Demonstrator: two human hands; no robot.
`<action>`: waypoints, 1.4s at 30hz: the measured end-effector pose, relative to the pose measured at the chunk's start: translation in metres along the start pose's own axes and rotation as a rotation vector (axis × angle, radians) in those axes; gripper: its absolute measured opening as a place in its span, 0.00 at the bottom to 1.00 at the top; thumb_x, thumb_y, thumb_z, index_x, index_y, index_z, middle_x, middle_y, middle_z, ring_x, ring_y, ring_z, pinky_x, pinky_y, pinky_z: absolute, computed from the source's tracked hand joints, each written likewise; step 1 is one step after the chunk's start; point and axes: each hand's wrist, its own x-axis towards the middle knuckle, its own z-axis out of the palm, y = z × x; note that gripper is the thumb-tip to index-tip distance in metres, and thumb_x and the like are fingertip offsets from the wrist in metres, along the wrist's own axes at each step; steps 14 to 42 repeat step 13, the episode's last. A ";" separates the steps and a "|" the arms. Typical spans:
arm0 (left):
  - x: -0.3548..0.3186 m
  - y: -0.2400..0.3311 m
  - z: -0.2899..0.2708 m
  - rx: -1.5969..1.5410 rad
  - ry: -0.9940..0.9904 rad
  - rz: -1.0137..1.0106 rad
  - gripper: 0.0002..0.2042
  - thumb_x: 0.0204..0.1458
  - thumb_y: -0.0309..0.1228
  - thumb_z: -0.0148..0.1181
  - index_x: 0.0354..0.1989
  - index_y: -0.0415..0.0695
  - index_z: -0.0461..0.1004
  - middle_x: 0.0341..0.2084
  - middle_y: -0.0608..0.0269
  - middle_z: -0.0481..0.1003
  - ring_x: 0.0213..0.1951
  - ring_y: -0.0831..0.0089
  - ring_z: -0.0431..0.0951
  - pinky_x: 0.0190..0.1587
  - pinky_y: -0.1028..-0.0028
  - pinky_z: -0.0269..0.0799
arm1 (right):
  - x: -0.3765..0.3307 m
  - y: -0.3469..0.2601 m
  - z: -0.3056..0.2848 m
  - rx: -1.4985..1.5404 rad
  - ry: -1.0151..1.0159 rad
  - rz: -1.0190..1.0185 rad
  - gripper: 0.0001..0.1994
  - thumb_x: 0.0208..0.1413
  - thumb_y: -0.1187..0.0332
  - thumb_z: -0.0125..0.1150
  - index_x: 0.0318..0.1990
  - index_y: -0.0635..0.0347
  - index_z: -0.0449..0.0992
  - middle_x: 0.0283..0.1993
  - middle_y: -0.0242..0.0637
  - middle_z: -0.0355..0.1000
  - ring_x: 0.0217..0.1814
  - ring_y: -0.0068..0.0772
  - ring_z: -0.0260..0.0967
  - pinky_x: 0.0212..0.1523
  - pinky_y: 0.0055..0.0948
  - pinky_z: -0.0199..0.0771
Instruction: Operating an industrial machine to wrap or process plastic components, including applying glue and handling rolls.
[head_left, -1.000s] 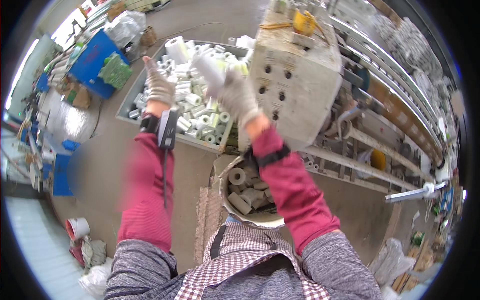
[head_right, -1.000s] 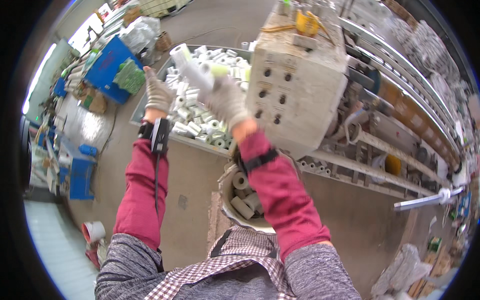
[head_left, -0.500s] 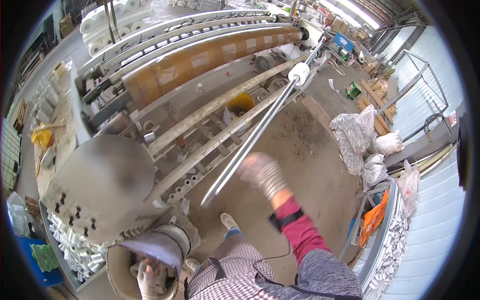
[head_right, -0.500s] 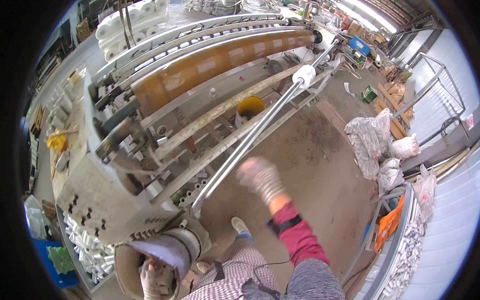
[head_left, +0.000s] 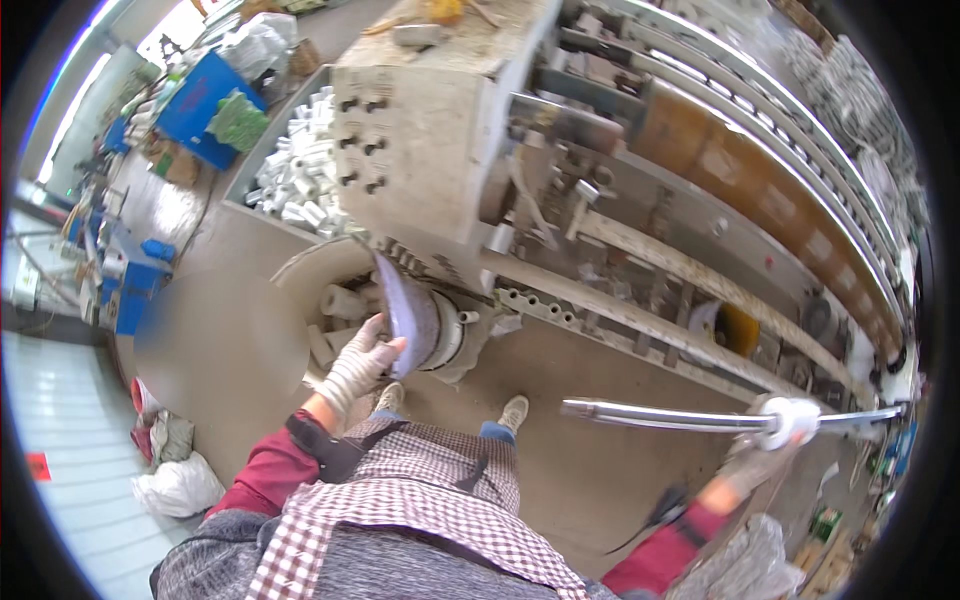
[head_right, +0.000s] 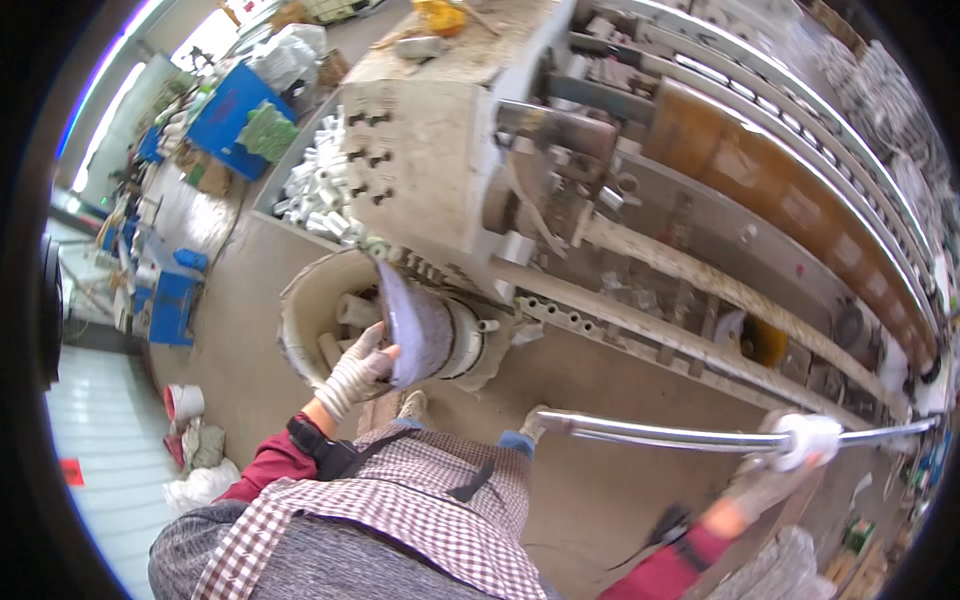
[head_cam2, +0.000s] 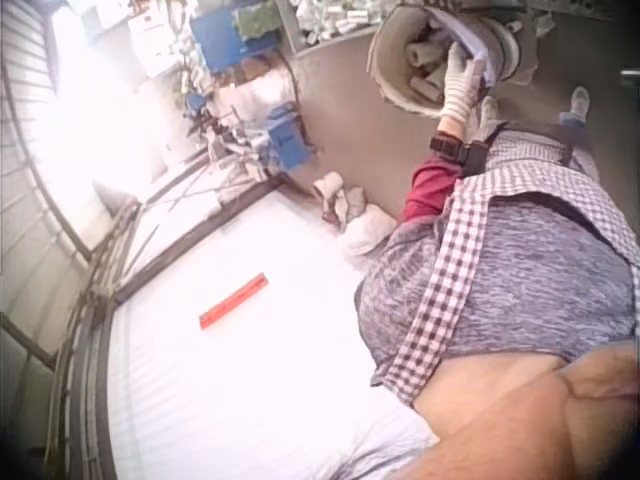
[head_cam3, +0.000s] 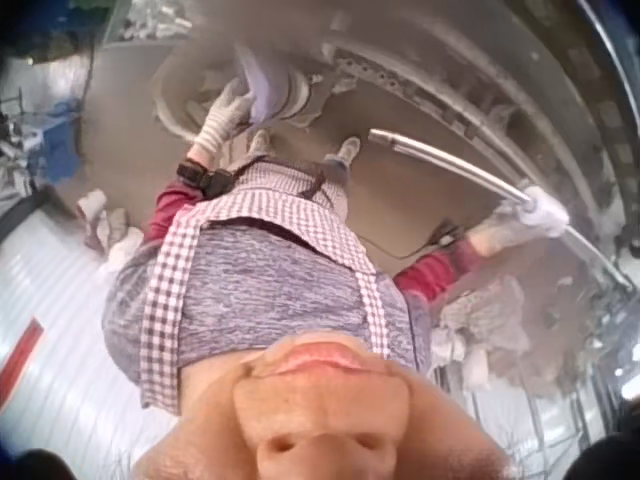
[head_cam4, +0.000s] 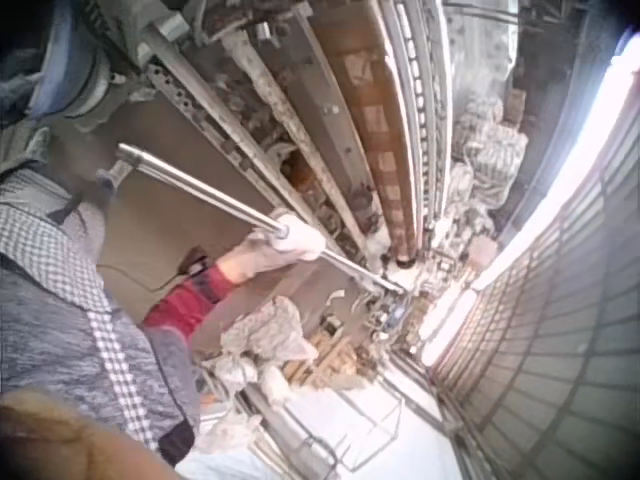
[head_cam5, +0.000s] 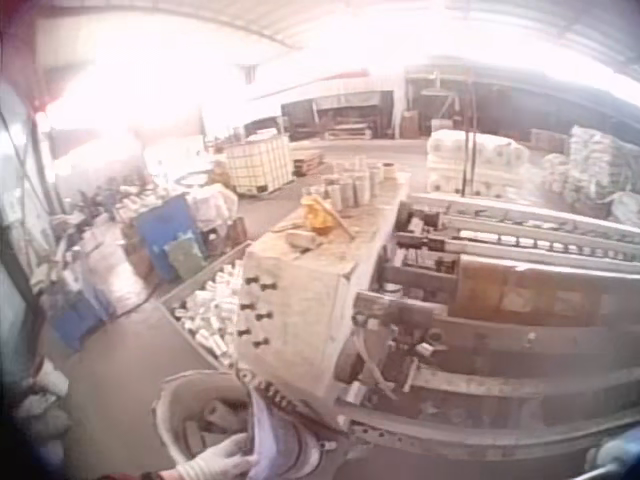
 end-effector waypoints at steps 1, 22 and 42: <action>-0.003 0.008 0.003 0.156 0.026 0.166 0.36 0.48 0.27 0.62 0.65 0.39 0.49 0.51 0.59 0.64 0.52 0.71 0.64 0.54 0.74 0.60 | -0.050 0.004 0.060 0.057 0.157 0.119 0.26 0.55 0.49 0.52 0.56 0.53 0.59 0.44 0.36 0.65 0.45 0.33 0.67 0.50 0.37 0.71; -0.040 0.082 -0.139 0.062 -0.654 0.519 0.55 0.34 0.42 0.75 0.68 0.47 0.41 0.63 0.59 0.51 0.66 0.70 0.45 0.66 0.71 0.40 | -0.407 0.094 0.345 -0.223 -0.857 0.060 0.46 0.48 0.59 0.65 0.67 0.58 0.39 0.64 0.47 0.50 0.65 0.36 0.52 0.61 0.33 0.55; -0.040 0.082 -0.139 0.062 -0.654 0.519 0.55 0.34 0.42 0.75 0.68 0.47 0.41 0.63 0.59 0.51 0.66 0.70 0.45 0.66 0.71 0.40 | -0.407 0.094 0.345 -0.223 -0.857 0.060 0.46 0.48 0.59 0.65 0.67 0.58 0.39 0.64 0.47 0.50 0.65 0.36 0.52 0.61 0.33 0.55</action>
